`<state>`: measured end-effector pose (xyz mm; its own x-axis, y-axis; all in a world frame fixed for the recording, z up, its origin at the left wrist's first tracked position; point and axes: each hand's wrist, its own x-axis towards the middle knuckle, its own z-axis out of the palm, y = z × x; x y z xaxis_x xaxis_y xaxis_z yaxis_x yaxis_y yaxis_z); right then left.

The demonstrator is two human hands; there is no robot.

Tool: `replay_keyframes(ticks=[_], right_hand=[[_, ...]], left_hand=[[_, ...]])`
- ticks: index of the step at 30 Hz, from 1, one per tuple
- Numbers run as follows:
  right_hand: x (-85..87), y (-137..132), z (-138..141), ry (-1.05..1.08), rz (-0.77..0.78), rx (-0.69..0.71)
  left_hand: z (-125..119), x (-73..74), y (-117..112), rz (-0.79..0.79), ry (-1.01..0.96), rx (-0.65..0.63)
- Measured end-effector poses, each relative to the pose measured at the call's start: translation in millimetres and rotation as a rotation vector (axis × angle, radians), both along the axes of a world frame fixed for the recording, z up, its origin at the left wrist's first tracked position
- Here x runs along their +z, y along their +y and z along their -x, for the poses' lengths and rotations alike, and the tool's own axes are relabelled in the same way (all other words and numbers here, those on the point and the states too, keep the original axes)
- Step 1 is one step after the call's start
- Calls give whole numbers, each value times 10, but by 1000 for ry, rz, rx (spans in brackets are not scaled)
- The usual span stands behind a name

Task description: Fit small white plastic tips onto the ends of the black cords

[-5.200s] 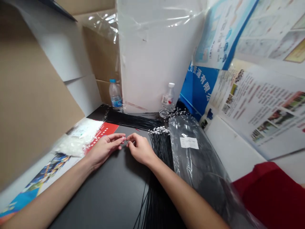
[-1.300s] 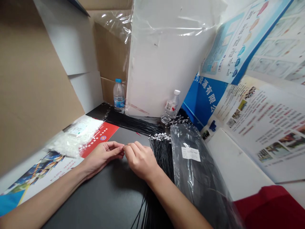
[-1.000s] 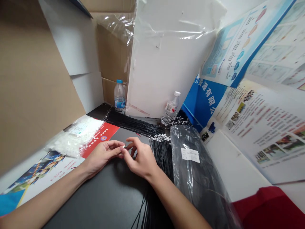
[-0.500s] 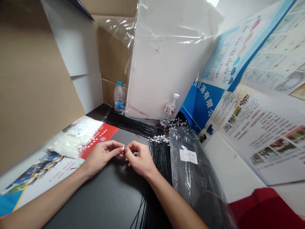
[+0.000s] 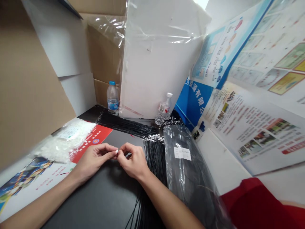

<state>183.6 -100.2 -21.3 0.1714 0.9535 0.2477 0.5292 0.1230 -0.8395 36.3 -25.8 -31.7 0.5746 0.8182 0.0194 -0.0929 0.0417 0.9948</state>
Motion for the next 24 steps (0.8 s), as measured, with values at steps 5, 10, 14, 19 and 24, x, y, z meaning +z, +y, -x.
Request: replay_keyframes(ticks=[5, 10, 14, 19, 24], right_hand=[[39, 40, -14, 13, 36, 1], [579, -155, -86, 66, 380, 185], [1219, -647, 19, -329, 415, 322], [1532, -972, 307, -886, 641, 396], [1448, -1047, 258, -938, 625, 258]], left_hand=[[-20, 44, -37, 12, 39, 5], [44, 237, 21, 69, -71, 111], [52, 446, 196, 87, -174, 283], [-390, 567, 254, -130, -26, 121], [-1127, 442, 86, -544, 214, -140]])
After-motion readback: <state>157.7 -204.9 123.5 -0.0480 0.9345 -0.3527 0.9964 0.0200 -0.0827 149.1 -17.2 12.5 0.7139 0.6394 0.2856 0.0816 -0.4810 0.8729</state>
